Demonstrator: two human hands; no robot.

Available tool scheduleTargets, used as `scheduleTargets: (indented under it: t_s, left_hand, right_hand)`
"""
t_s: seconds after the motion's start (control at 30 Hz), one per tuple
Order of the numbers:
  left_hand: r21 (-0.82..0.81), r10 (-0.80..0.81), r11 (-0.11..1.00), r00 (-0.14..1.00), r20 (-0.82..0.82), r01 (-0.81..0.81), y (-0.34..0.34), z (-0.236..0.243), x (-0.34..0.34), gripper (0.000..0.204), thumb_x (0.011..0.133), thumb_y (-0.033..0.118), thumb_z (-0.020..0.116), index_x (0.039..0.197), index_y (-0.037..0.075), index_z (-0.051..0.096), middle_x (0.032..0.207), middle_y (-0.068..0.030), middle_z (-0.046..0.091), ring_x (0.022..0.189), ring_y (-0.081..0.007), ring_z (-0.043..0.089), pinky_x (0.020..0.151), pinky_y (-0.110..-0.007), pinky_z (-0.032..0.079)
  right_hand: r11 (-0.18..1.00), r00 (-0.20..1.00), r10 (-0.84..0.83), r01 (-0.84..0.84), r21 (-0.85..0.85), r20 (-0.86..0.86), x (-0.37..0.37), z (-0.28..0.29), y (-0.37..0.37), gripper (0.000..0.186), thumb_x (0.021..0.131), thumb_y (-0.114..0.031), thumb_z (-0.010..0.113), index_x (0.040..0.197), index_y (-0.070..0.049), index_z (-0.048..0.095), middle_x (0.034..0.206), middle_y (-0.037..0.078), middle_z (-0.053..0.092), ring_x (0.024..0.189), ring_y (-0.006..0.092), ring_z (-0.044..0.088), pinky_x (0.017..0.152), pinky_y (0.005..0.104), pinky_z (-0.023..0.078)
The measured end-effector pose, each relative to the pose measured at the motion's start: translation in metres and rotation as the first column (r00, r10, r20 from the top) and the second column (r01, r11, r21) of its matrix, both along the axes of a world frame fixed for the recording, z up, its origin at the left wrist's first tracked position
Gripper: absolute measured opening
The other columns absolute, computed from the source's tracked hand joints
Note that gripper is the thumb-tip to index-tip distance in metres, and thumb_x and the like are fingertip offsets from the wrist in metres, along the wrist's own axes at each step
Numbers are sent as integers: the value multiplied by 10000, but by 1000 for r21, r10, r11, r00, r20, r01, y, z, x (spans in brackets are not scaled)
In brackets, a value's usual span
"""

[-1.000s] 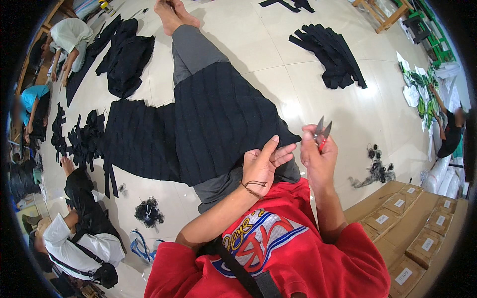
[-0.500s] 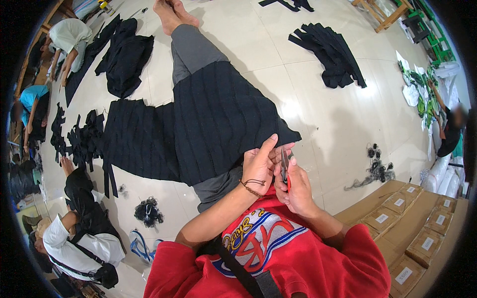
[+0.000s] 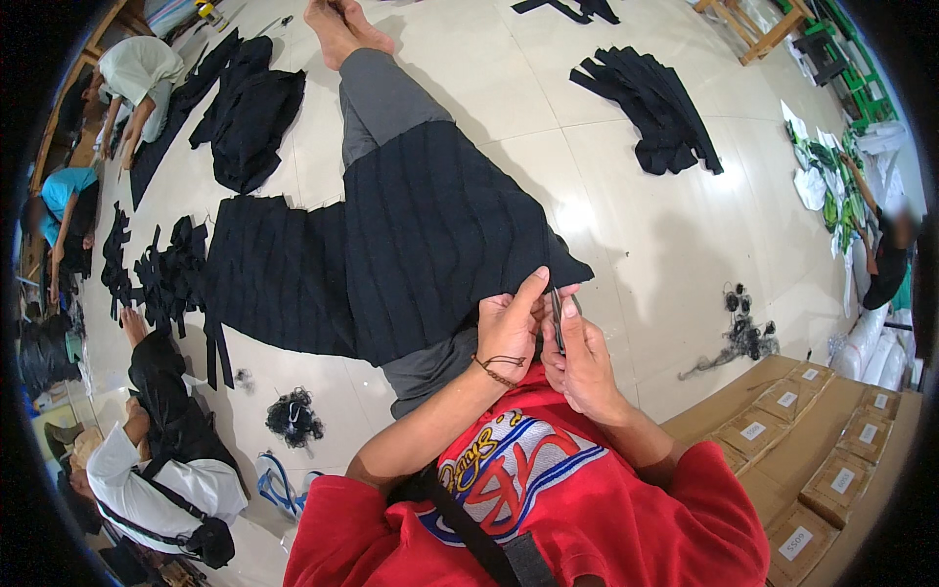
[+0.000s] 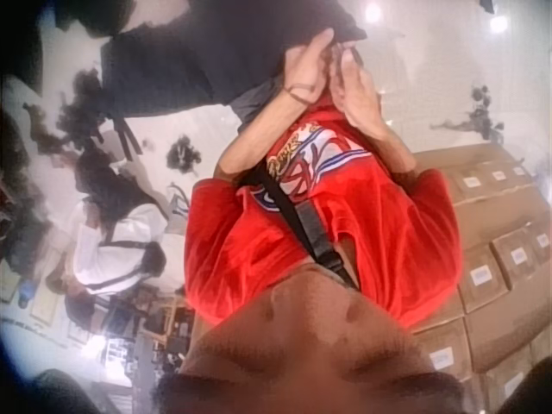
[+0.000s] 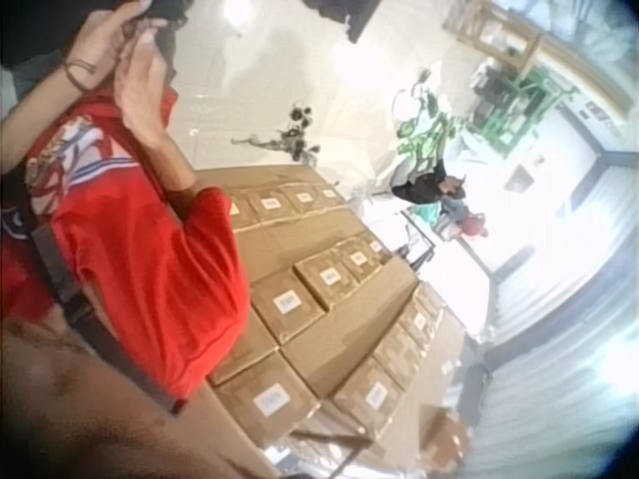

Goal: The person sits on the floor and uses scissors to cut a large piece of black fabric into long strips. They repeatedly fold the fabric, cut along the edges, and place the cut strips aside. Other people are visible in the background performing similar tasks.

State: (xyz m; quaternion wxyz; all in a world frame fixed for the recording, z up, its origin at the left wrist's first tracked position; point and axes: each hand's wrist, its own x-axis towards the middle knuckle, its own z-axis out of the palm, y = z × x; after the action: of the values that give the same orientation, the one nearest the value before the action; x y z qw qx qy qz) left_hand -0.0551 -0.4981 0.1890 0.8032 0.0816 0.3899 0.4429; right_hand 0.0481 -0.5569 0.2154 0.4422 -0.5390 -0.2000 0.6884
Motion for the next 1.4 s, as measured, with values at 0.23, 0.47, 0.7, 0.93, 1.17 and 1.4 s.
scheduleTargets:
  t_s: [0.23, 0.47, 0.7, 0.93, 1.17, 1.4]
  left_hand:
    - [18, 38, 999, 999, -12, -38, 0, 0, 1, 207, 922, 167, 684, 833, 9, 584, 885, -203, 671, 905, -287, 706, 735, -353, 570]
    - [49, 61, 997, 997, -40, -59, 1, 5, 4, 236, 933, 181, 671, 810, -18, 641, 886, -197, 704, 714, -168, 664, 611, -275, 525]
    - [29, 40, 999, 999, -8, -40, 0, -3, 0, 164, 933, 139, 668, 840, 19, 607, 844, -141, 666, 887, -271, 714, 721, -338, 575]
    - [34, 37, 999, 999, -13, -37, -1, -2, 1, 169, 935, 154, 668, 833, 28, 616, 836, -130, 668, 886, -264, 716, 702, -328, 569]
    - [12, 22, 1000, 1000, 17, -22, 0, 0, -1, 173, 921, 152, 680, 831, 19, 615, 825, -120, 667, 861, -272, 721, 707, -335, 570]
    - [38, 59, 998, 998, -18, -59, -4, -7, -1, 174, 906, 124, 688, 831, -24, 637, 822, -110, 667, 829, -292, 723, 723, -341, 573]
  right_hand:
    - [1000, 999, 3, -4, 25, 52, 1, 0, 1, 475, 1047, -486, 381, 837, -77, 500, 583, -47, 384, 421, 34, 307, 361, 211, 223]
    - [999, 998, -2, -1, 46, 66, 0, 0, 2, 458, 1059, -444, 383, 795, -86, 495, 595, -59, 377, 460, 28, 316, 402, 207, 225]
    - [999, 998, -15, 13, 45, 57, -1, -2, 2, 430, 1066, -403, 393, 788, -94, 499, 617, -70, 378, 485, 19, 313, 428, 202, 219]
    - [999, 998, -28, 25, 46, 57, -1, -5, 1, 412, 1068, -384, 399, 799, -93, 511, 641, -76, 390, 507, 11, 317, 443, 195, 225]
    - [1000, 1000, 6, -6, 4, -24, 6, -1, -3, 490, 1035, -510, 392, 838, -78, 513, 584, -46, 379, 436, 36, 299, 387, 209, 216]
    - [943, 961, -272, 275, 187, -44, 22, -24, 2, 519, 1015, -541, 399, 856, -60, 512, 541, -35, 373, 381, 61, 283, 348, 220, 221]
